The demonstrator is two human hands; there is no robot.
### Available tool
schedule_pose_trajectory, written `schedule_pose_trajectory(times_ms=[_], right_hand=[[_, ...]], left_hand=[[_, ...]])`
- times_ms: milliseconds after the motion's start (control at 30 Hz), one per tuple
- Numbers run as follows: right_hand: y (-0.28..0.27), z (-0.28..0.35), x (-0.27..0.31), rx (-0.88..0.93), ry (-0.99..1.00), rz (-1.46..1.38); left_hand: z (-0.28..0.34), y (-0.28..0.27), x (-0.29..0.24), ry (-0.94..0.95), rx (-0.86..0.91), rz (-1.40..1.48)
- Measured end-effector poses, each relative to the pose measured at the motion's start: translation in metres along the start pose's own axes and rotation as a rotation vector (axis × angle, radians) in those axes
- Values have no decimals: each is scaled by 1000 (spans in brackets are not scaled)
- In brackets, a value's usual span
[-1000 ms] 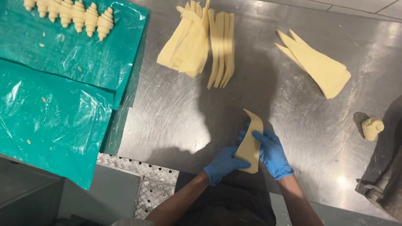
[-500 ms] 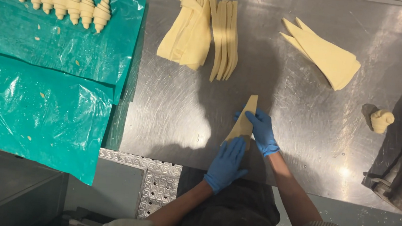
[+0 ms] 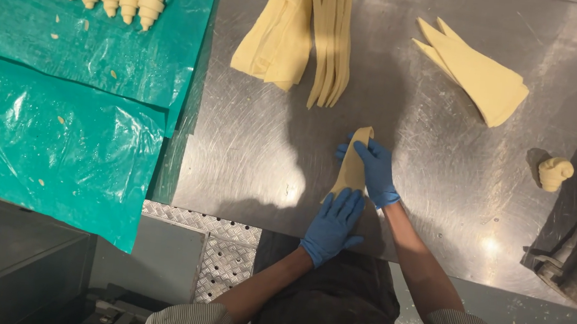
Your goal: Rolling triangular pieces of dough into croissant shapes on a metal workbench.
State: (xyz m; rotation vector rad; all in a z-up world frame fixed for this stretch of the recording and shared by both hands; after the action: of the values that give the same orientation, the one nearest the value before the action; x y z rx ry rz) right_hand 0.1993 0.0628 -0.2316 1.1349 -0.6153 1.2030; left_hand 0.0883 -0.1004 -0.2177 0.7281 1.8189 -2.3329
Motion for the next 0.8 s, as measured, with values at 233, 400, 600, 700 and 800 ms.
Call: schedule_pose_trajectory(times_ms=[233, 400, 600, 700, 800], right_hand=[[-2, -19, 3, -7, -28, -3], [1, -37, 16, -50, -104, -15], [12, -67, 45, -68, -152, 6], [15, -91, 52, -51, -173, -19], [20, -112, 61, -68, -180, -23]], left_hand=[[-1, 0, 0, -7, -3, -4], [0, 1, -1, -15, 4, 7], [-1, -2, -2, -25, 23, 21], [1, 8, -3, -32, 6, 16], [2, 12, -5, -31, -4, 1]])
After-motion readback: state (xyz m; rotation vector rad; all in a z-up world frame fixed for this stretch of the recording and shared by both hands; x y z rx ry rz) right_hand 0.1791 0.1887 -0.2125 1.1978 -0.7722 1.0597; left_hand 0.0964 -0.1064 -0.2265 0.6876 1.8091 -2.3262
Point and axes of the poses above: each hand's wrist, its own z-axis away from the middle knuckle, its own y-axis out of the palm, x = y × z, the point moved 1 cm from there along -z, towards the middle knuckle, and after that the axes turned 9 degrees about -y, right-handed, at the moved point
